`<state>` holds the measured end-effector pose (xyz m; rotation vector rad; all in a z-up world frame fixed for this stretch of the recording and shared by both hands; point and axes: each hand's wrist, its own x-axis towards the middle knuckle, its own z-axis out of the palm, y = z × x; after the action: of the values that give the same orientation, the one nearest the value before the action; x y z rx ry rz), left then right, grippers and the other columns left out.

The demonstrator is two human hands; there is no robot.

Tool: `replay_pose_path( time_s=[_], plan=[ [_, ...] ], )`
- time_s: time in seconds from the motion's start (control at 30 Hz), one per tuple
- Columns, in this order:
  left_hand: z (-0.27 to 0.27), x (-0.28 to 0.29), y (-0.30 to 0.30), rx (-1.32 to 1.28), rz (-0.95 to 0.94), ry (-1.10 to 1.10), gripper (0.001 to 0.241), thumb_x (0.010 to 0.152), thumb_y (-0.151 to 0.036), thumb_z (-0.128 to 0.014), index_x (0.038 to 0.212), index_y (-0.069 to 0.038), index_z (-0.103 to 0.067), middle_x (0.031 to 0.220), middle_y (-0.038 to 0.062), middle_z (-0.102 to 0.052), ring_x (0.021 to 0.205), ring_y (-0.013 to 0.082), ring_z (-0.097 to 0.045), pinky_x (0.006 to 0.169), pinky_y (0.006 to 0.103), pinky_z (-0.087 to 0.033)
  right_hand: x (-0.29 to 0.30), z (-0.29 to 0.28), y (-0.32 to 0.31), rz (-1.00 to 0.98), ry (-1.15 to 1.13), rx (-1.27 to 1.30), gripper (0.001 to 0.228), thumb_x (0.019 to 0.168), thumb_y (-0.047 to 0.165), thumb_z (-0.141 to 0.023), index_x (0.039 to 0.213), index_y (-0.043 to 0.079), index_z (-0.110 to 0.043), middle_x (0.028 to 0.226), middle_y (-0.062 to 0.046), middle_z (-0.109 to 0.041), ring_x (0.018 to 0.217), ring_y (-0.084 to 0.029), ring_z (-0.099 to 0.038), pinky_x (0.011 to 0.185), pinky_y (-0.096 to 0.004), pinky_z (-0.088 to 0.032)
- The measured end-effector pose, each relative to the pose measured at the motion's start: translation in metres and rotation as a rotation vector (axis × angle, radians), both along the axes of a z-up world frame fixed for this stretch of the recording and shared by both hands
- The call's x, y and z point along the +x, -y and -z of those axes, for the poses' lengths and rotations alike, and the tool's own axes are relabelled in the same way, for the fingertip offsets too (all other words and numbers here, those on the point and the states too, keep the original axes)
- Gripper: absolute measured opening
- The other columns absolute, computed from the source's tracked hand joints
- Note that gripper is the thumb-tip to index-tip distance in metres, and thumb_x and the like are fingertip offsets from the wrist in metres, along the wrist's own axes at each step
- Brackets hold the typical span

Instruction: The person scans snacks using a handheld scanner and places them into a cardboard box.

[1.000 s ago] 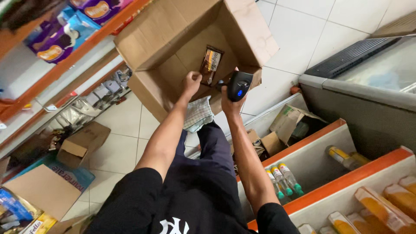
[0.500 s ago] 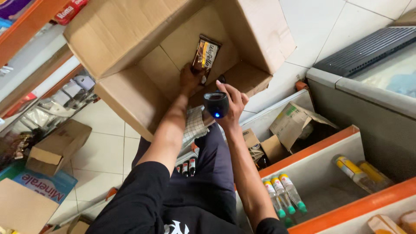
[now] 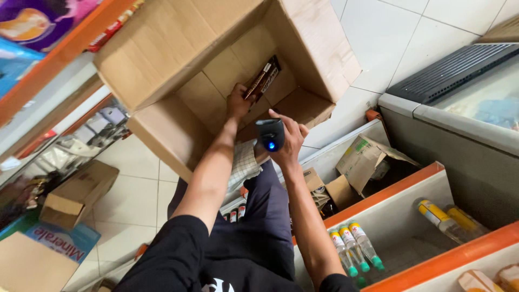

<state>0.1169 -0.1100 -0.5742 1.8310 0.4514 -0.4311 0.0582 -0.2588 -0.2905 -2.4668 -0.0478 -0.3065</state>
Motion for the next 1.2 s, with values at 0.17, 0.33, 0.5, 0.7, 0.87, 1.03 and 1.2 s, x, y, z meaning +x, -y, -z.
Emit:
replay_pose_path(
  time_s=[0.17,0.33,0.5,0.7,0.87,1.03,1.2],
  plan=[
    [-0.118,-0.004,-0.019,0.313,0.119,0.193,0.035,0.080,-0.013,-0.089,0.104,-0.005,-0.065,0.091,0.016,-0.075,0.083,0.0265,-0.069,0.071,0.0391,-0.053,-0.012,-0.014,0.000,0.087,-0.005,0.449,0.034,0.086,0.014,-0.084,0.116,0.007,-0.070,0.116,-0.006,-0.072,0.107,-0.022,-0.066,0.101,-0.037,-0.046],
    [-0.276,-0.034,-0.038,-0.016,-0.117,0.356,0.024,0.091,-0.008,-0.080,0.108,-0.001,-0.065,0.098,0.014,-0.075,0.090,0.0240,-0.074,0.080,0.0349,-0.058,-0.002,-0.043,-0.002,0.356,-0.114,1.169,0.023,0.097,0.005,-0.073,0.119,0.002,-0.068,0.111,-0.008,-0.072,0.102,-0.019,-0.069,0.097,-0.034,-0.055],
    [-0.415,-0.055,-0.050,0.125,-0.150,0.691,0.028,0.083,0.001,-0.082,0.106,-0.003,-0.067,0.118,0.014,-0.073,0.112,0.0283,-0.070,0.098,0.0379,-0.056,0.003,-0.110,-0.031,0.440,-0.157,1.263,0.021,0.096,0.007,-0.074,0.112,0.001,-0.061,0.101,-0.012,-0.071,0.086,-0.023,-0.069,0.082,-0.037,-0.056],
    [-0.507,-0.079,-0.092,0.339,-0.056,0.978,0.037,0.077,0.008,-0.083,0.107,-0.007,-0.068,0.129,0.010,-0.067,0.130,0.0330,-0.060,0.111,0.0445,-0.051,-0.006,-0.189,-0.087,0.383,-0.011,1.512,0.034,0.090,0.006,-0.079,0.116,0.004,-0.057,0.106,-0.011,-0.064,0.097,-0.024,-0.072,0.084,-0.045,-0.061],
    [-0.556,-0.104,-0.124,0.425,0.002,1.117,0.036,0.081,0.008,-0.083,0.110,-0.008,-0.069,0.134,0.008,-0.065,0.132,0.0344,-0.059,0.113,0.0443,-0.051,-0.008,-0.248,-0.121,0.356,0.016,1.715,0.055,0.088,0.002,-0.079,0.137,0.006,-0.056,0.133,-0.004,-0.063,0.123,-0.020,-0.060,0.106,-0.035,-0.052],
    [-0.610,-0.145,-0.151,0.209,-0.139,1.095,0.042,0.079,-0.015,-0.090,0.115,-0.013,-0.069,0.141,0.020,-0.055,0.138,0.0427,-0.050,0.115,0.0498,-0.045,-0.013,-0.286,-0.144,0.336,-0.020,1.734,0.059,0.083,-0.002,-0.078,0.136,0.007,-0.053,0.125,-0.005,-0.064,0.115,-0.022,-0.064,0.102,-0.039,-0.054],
    [-0.617,-0.149,-0.212,0.083,-0.110,0.794,0.065,0.085,-0.026,-0.087,0.137,-0.001,-0.057,0.142,0.021,-0.055,0.130,0.0331,-0.056,0.108,0.0426,-0.047,-0.026,-0.304,-0.153,0.211,-0.101,1.673,0.054,0.084,-0.002,-0.079,0.133,0.002,-0.056,0.121,-0.008,-0.066,0.112,-0.024,-0.067,0.100,-0.039,-0.056]
  ],
)
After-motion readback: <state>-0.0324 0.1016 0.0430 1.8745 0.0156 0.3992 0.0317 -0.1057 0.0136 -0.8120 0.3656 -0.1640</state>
